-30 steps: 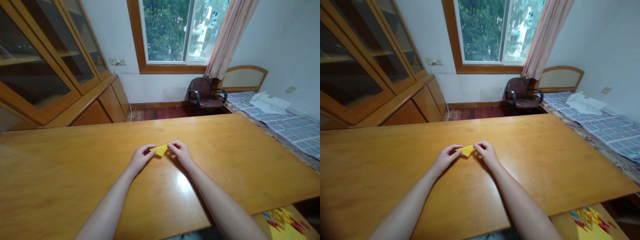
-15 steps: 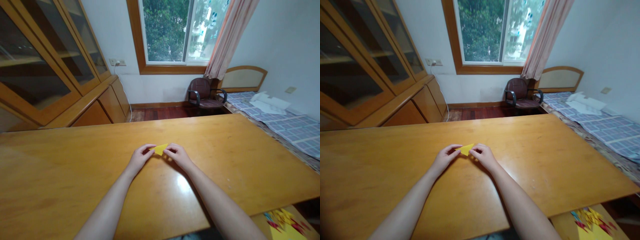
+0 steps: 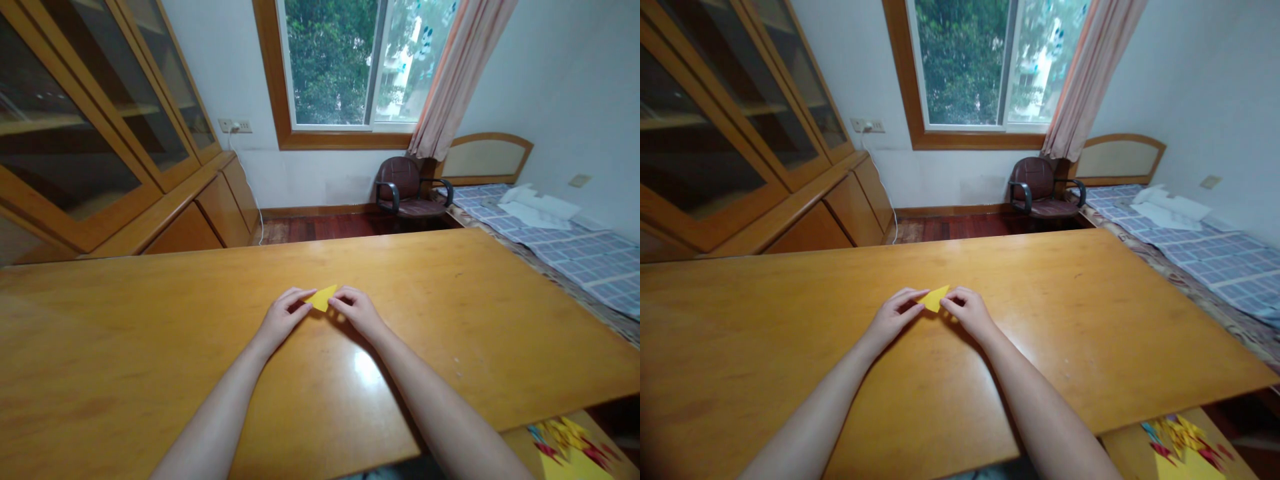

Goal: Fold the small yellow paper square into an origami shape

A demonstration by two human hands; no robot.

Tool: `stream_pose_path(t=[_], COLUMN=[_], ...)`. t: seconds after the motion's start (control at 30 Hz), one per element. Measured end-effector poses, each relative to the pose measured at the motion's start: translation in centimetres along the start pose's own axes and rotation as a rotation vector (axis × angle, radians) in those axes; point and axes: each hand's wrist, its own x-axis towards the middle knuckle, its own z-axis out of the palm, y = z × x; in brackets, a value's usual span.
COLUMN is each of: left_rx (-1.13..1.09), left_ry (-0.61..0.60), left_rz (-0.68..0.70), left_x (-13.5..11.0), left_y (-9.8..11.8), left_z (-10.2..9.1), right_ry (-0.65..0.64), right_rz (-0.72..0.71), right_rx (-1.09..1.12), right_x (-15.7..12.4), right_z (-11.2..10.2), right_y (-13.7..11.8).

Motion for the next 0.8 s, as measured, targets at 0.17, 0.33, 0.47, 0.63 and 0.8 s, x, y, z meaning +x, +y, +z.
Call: stream_pose_path(t=[0.17, 0.33, 0.47, 0.63, 0.8], left_rx=[-0.005, -0.013, -0.007, -0.014, -0.024], left_ry=[-0.026, -0.048, -0.054, -0.052, -0.055], left_rz=[-0.005, -0.032, -0.058, -0.056, -0.057], left_x=[-0.09, -0.10, -0.06, -0.08, -0.10], left_y=[0.05, 0.30, 0.67, 0.62, 0.28], left_z=[0.14, 0.20, 0.10, 0.04, 0.05], right_ry=[0.015, 0.018, 0.020, 0.018, 0.012], right_rz=[0.007, 0.012, 0.015, 0.023, 0.016], right_rx=[-0.005, -0.005, -0.003, -0.004, -0.012], right_x=[-0.01, 0.02, 0.05, 0.00, 0.00], right_z=[-0.02, -0.11, -0.14, -0.12, -0.10], right_y=[0.10, 0.08, 0.02, 0.01, 0.06])
